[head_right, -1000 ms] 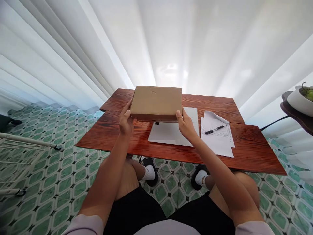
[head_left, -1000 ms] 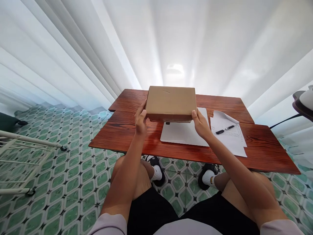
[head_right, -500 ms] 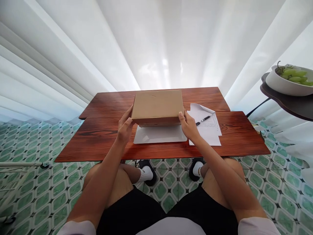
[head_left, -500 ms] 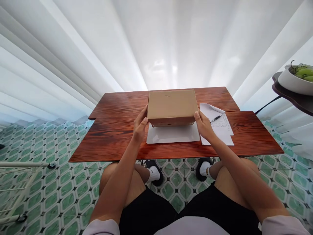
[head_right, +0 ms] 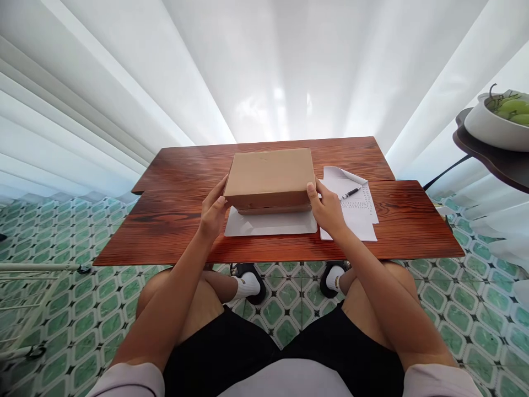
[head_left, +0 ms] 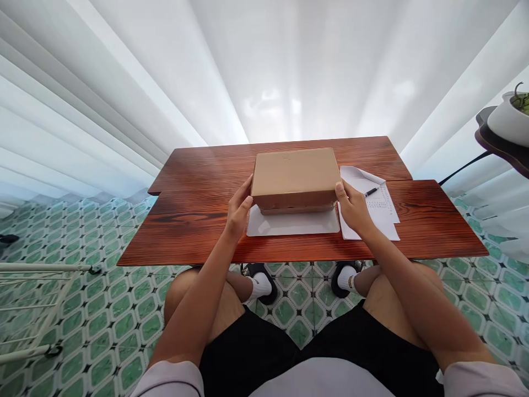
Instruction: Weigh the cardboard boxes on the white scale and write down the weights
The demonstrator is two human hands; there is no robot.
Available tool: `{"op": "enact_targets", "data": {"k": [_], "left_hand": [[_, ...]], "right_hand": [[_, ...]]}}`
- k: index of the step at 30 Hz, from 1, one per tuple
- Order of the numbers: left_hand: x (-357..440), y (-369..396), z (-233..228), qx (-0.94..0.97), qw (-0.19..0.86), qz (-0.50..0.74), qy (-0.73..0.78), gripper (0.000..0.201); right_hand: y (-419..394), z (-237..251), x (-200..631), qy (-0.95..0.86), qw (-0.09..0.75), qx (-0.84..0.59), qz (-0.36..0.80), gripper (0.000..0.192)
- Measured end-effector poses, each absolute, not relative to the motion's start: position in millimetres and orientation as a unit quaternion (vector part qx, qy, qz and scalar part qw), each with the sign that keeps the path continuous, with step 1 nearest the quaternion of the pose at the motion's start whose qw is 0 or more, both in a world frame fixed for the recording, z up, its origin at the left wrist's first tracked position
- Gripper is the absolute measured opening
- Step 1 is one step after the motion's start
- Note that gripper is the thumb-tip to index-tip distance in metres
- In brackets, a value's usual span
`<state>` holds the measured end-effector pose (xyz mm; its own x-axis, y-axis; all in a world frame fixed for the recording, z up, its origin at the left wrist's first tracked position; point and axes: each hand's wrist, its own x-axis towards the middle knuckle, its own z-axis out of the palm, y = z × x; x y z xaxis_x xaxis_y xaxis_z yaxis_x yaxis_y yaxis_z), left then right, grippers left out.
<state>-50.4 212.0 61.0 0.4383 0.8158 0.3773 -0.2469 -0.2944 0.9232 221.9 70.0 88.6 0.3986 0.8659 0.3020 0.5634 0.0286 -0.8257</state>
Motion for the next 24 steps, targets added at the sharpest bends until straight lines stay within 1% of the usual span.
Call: {"op": "enact_targets", "data": {"k": [7, 16, 19, 21, 24], "left_hand": [[-50.5, 212.0, 54.0, 0.646, 0.561, 0.475, 0.206, 0.056], [-52.8, 211.0, 52.9, 0.640, 0.573, 0.468, 0.207, 0.056], [-54.0, 209.9, 56.6, 0.649, 0.549, 0.473, 0.232, 0.051], [-55.7, 208.2, 60.3, 0.652, 0.517, 0.493, 0.255, 0.045], [-60.2, 204.3, 66.5, 0.644, 0.467, 0.536, 0.284, 0.037]], "right_hand": [[67.2, 86.5, 223.1, -0.534, 0.468, -0.697, 0.100, 0.052], [64.8, 83.7, 226.0, -0.552, 0.415, -0.723, 0.029, 0.061], [63.5, 82.3, 227.7, -0.556, 0.393, -0.733, 0.016, 0.064], [63.0, 81.3, 228.9, -0.552, 0.392, -0.736, 0.010, 0.063], [62.5, 78.6, 230.3, -0.526, 0.438, -0.728, -0.032, 0.054]]}}
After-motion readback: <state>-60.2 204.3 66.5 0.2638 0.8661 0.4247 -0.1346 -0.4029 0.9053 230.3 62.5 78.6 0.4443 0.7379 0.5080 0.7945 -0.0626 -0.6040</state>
